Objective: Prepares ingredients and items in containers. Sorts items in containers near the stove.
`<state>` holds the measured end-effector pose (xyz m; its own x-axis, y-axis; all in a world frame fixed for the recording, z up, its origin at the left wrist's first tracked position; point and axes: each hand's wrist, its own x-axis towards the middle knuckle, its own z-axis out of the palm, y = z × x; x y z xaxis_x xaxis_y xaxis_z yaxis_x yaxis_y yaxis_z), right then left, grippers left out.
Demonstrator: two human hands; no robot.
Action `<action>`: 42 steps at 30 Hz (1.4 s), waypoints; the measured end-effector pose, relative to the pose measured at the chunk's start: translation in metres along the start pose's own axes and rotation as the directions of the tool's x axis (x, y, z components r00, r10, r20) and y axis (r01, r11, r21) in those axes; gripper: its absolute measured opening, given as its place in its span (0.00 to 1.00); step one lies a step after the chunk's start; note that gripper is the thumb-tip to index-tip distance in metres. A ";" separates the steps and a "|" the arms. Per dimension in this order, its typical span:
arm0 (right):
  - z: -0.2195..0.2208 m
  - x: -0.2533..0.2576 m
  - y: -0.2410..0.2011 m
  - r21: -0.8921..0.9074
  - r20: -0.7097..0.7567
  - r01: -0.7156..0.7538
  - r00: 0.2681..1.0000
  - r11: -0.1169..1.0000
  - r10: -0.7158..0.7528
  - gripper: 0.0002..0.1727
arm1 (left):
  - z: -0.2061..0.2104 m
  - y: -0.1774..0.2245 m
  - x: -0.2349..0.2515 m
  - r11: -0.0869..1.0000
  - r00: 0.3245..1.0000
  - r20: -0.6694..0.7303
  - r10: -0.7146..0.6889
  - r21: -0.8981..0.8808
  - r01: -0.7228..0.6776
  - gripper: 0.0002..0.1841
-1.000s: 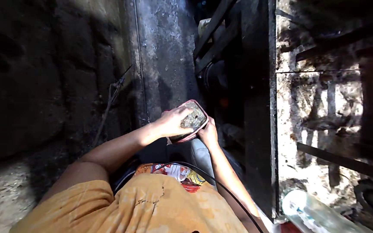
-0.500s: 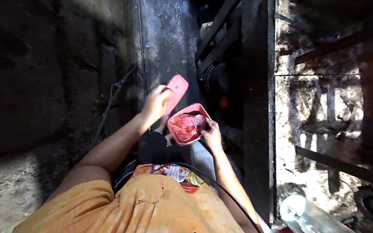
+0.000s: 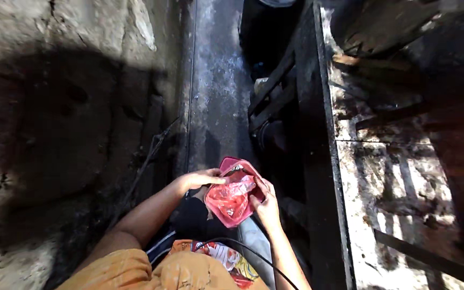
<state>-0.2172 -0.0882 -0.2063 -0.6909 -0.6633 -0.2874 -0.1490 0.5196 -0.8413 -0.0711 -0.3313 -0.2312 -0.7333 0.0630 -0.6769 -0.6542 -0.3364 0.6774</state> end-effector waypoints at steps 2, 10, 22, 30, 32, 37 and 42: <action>0.002 0.001 0.000 -0.133 -0.007 0.038 0.999 0.990 -0.039 0.34 | 0.004 -0.010 0.001 0.995 1.000 -0.008 0.004 -0.103 -0.004 0.38; 0.024 0.004 -0.022 -0.647 0.116 0.348 0.924 0.678 -0.364 0.25 | 0.027 -0.035 0.007 0.982 0.983 -0.162 0.081 -0.154 -0.106 0.32; -0.003 0.016 -0.053 -0.041 -0.069 0.304 0.949 0.952 -0.306 0.15 | 0.022 -0.043 0.010 0.963 0.789 -0.551 0.271 0.144 -0.230 0.18; -0.005 -0.007 -0.084 0.056 0.451 0.340 0.830 0.939 -0.328 0.14 | 0.028 -0.023 -0.002 0.927 0.693 -0.615 0.376 0.256 -0.275 0.18; 0.001 0.000 -0.079 0.114 0.400 0.263 0.871 0.958 -0.286 0.17 | 0.027 -0.030 0.004 0.918 0.688 -0.612 0.391 0.309 -0.247 0.18; 0.011 0.047 -0.069 -0.045 0.069 -0.148 0.986 0.988 0.151 0.28 | 0.031 -0.016 -0.004 0.853 0.752 -0.531 0.391 0.517 -0.079 0.19; 0.042 0.072 -0.025 0.089 0.086 -0.371 0.927 0.924 0.364 0.45 | 0.047 -0.001 -0.003 0.748 0.795 -0.409 0.447 0.659 -0.081 0.19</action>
<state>-0.2334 -0.1711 -0.2253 -0.6344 -0.4722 -0.6120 0.1815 0.6787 -0.7117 -0.0769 -0.2869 -0.2162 -0.8000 -0.4851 -0.3532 -0.5515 0.3623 0.7514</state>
